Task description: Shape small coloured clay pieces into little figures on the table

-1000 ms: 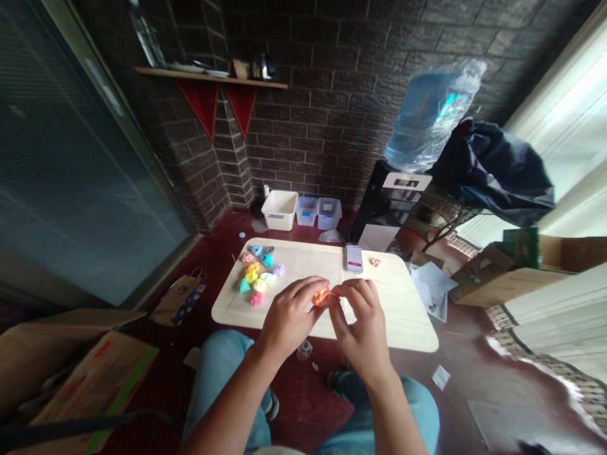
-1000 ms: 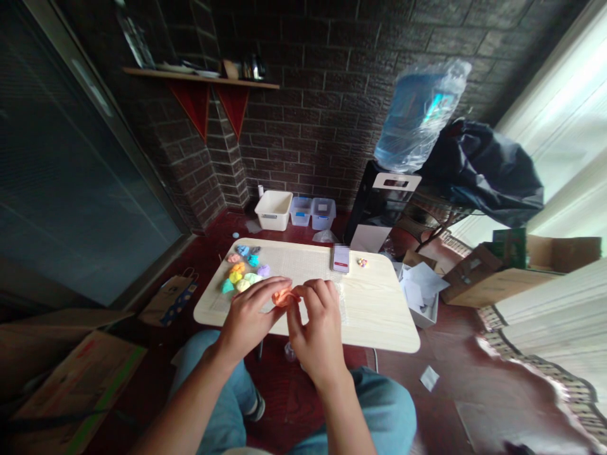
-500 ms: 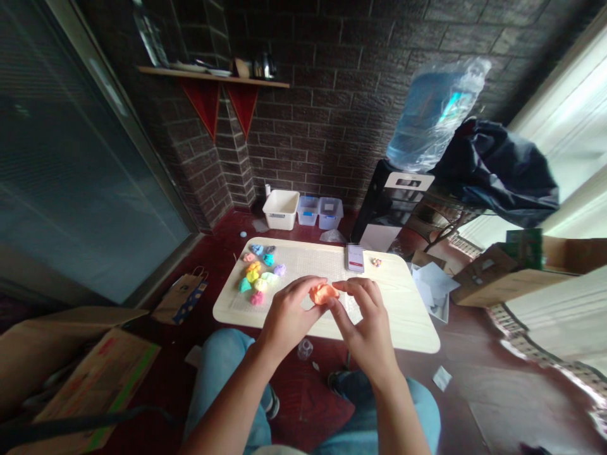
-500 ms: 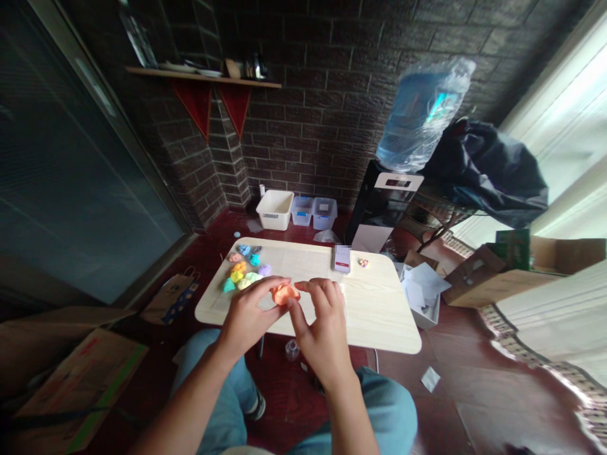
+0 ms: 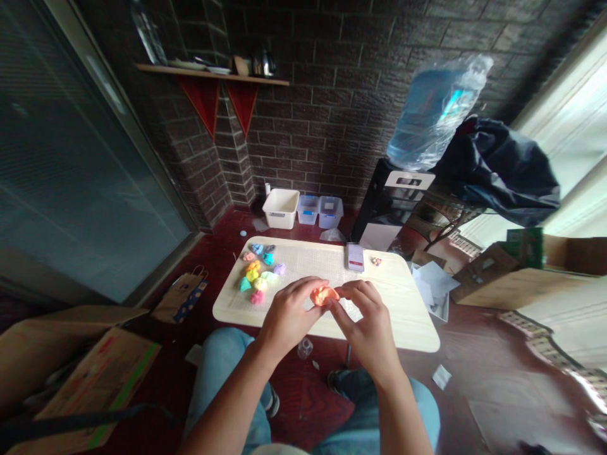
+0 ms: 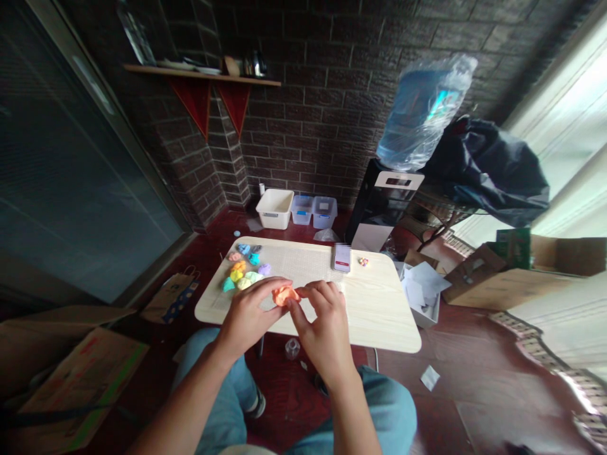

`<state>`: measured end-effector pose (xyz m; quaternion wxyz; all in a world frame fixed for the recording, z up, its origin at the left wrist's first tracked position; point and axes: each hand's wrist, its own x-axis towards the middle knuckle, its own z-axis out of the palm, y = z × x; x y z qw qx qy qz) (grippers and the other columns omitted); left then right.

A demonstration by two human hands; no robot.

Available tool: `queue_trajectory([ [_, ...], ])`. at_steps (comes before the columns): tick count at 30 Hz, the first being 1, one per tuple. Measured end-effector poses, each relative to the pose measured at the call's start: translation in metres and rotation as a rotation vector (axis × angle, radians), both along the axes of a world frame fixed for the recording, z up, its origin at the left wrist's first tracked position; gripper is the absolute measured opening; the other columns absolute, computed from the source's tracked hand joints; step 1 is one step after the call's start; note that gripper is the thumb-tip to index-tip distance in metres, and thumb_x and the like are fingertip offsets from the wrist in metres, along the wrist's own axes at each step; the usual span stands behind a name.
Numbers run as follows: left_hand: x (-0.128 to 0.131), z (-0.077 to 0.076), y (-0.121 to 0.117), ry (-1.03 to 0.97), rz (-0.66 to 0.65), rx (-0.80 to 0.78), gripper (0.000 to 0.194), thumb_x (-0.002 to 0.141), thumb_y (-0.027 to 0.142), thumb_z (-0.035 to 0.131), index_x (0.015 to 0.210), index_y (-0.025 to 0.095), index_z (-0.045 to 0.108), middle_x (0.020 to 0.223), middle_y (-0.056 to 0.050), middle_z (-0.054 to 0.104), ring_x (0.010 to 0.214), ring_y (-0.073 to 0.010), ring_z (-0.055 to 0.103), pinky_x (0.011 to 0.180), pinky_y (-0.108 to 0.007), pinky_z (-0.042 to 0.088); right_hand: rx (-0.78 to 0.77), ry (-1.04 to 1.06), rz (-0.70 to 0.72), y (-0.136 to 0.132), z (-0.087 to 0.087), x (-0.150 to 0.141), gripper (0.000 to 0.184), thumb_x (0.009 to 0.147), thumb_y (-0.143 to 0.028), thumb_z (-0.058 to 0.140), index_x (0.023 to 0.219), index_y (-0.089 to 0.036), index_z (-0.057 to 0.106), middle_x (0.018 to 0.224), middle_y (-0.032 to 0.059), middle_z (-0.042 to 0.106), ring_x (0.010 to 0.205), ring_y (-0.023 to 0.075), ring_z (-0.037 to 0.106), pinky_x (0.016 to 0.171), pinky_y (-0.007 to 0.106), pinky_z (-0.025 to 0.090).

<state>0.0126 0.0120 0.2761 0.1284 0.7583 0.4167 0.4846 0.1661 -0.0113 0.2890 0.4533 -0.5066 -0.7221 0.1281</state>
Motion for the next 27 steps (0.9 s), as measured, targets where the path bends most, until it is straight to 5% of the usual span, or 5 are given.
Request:
queue_trajectory([
  [27,0.000,-0.004,-0.003,-0.068,0.029,-0.082,0.029,0.072,0.009,0.070,0.100,0.019,0.066,0.099,-0.004,0.074,0.089,-0.0163,0.069,0.083,-0.027,0.057,0.094,-0.014,-0.020,-0.002,-0.013,-0.012,0.009,0.092,-0.017,0.049,0.096,-0.022,0.055,0.091,0.0054,0.056,0.088,0.0223,0.050,0.077,0.039,0.041],
])
